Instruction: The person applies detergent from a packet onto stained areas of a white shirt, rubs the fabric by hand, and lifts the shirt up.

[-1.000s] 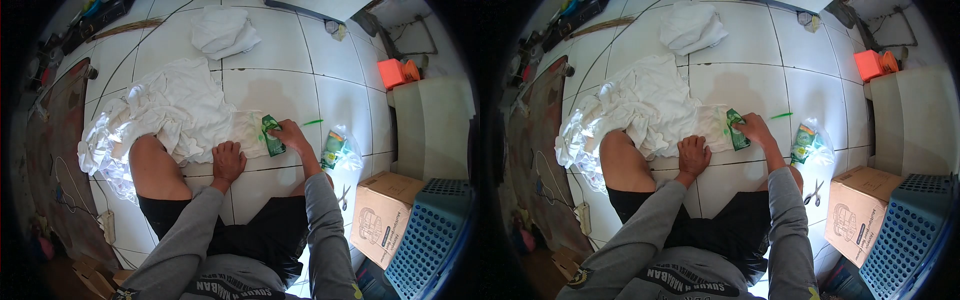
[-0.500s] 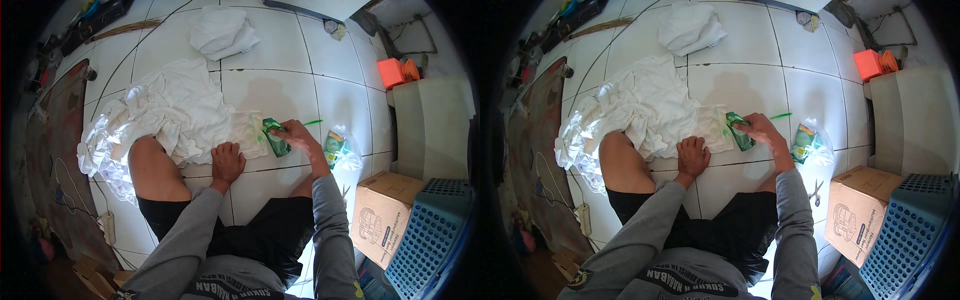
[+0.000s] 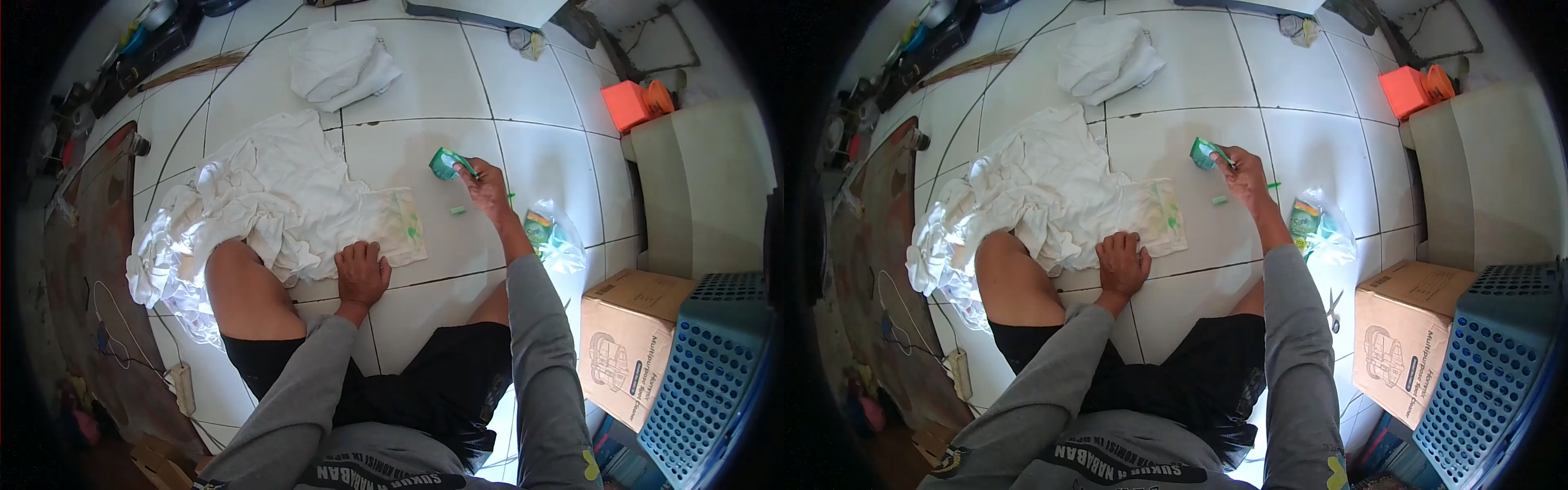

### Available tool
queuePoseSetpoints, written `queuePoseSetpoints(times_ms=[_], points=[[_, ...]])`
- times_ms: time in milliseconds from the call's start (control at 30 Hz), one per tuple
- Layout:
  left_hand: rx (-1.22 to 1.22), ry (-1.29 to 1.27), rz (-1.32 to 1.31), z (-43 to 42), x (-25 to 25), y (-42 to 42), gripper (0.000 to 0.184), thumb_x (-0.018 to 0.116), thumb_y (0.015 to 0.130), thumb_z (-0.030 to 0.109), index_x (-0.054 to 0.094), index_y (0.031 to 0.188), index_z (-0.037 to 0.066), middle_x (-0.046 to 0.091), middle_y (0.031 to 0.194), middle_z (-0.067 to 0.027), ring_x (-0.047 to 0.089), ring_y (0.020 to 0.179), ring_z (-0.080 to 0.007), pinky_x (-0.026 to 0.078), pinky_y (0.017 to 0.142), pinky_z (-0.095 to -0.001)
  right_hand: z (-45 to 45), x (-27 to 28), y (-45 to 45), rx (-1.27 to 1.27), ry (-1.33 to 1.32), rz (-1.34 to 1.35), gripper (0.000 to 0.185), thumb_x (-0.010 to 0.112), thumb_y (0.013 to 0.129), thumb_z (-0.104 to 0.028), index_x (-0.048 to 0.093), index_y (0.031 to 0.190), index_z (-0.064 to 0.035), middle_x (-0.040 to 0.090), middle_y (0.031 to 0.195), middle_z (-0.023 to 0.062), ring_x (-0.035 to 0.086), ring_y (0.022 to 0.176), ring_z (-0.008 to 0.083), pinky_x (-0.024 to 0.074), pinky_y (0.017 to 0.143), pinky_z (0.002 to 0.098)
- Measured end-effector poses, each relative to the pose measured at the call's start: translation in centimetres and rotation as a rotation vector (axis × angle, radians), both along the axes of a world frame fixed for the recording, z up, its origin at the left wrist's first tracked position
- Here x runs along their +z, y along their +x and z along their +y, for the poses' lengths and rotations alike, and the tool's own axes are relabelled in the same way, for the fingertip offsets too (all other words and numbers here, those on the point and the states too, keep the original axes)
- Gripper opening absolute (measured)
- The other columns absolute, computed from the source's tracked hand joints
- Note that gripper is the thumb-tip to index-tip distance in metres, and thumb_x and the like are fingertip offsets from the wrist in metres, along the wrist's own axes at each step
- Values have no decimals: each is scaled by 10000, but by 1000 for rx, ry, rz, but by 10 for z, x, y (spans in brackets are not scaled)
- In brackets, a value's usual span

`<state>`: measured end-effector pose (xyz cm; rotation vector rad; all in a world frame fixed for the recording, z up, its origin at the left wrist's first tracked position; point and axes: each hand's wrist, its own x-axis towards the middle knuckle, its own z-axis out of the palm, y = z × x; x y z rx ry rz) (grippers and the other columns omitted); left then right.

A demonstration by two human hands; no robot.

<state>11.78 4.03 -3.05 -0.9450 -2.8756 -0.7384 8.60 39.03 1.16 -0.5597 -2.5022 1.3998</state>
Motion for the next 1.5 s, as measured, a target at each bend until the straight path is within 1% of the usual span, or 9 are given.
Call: queuePoseSetpoints(times_ms=[167, 267, 367, 567, 667, 800, 867, 967, 1500], points=[[3, -6, 19, 0, -2, 0, 331, 736, 902, 259, 667, 1179, 91, 625, 1159, -128, 572, 1136, -336, 406, 988, -499, 2, -12, 10, 16, 20, 19, 479, 790, 1048, -317, 706, 1464, -94, 789, 1141, 148, 728, 991, 188, 586, 861, 319], [6, -28, 29, 0, -3, 2, 332, 733, 906, 259, 671, 1184, 89, 629, 1167, -129, 573, 1141, -337, 405, 997, -501, 1, 18, 21, 35, 6, -208, 572, 806, 1029, -254, 618, 1539, -77, 722, 1420, 134, 677, 1313, 221, 556, 1057, 380], [0, -19, 18, -1, -1, 2, 337, 728, 911, 254, 677, 1200, 89, 634, 1183, -129, 572, 1155, -338, 404, 1003, -504, 15, 5, 38, 124, 257, -76, 575, 802, 985, -178, 624, 1525, -92, 683, 1460, 125, 614, 1402, 306, 501, 1143, 462], [-2, -14, -18, -4, -7, 2, 362, 732, 908, 262, 681, 1216, 79, 636, 1193, -125, 565, 1172, -332, 395, 1009, -517, 33, 4, 84, 246, 860, -386, 255, 703, 946, -131, 681, 1197, -85, 688, 1197, 118, 628, 1187, 370, 520, 947, 521], [38, 83, -23, 10, 12, 0, 396, 748, 893, 263, 659, 1217, 54, 630, 1236, -138, 549, 1180, -363, 379, 1023, -526, 37, -6, 104, 311, 864, -138, 191, 651, 994, -161, 658, 1169, -86, 675, 1131, 136, 643, 1071, 389, 509, 856, 525], [-71, 64, -33, 28, 20, -40, 687, 782, 902, 426, 604, 1437, 34, 560, 1511, -196, 476, 1407, -441, 348, 1132, -604, 6, -1, 112, 361, 676, -279, 185, 621, 1039, -183, 651, 1189, -78, 692, 1116, 182, 667, 1069, 427, 520, 884, 541], [-241, -83, 105, 34, 25, -65, 1074, 784, 858, 681, 424, 1672, 81, 326, 1756, -222, 247, 1619, -498, 237, 1235, -720, -31, -3, 114, 288, 315, -199, 187, 581, 1094, -219, 631, 1184, -64, 724, 1084, 216, 689, 1052, 456, 525, 905, 557], [-366, -336, -71, 40, 22, -88, 1310, 749, 762, 872, 287, 1759, 159, 149, 1834, -200, 42, 1682, -506, 114, 1252, -800, -74, 12, 99, 255, 227, -387, 206, 558, 1124, -245, 616, 1191, -59, 751, 1081, 214, 700, 1059, 459, 532, 920, 555], [-357, -428, -156, 47, 12, -96, 1494, 784, 625, 930, 182, 1788, 210, 62, 1854, -166, -50, 1691, -481, 21, 1238, -829, -52, 7, 74, 320, 217, -348, 244, 655, 1082, -343, 664, 1085, -99, 746, 890, 181, 716, 882, 432, 542, 792, 537]])
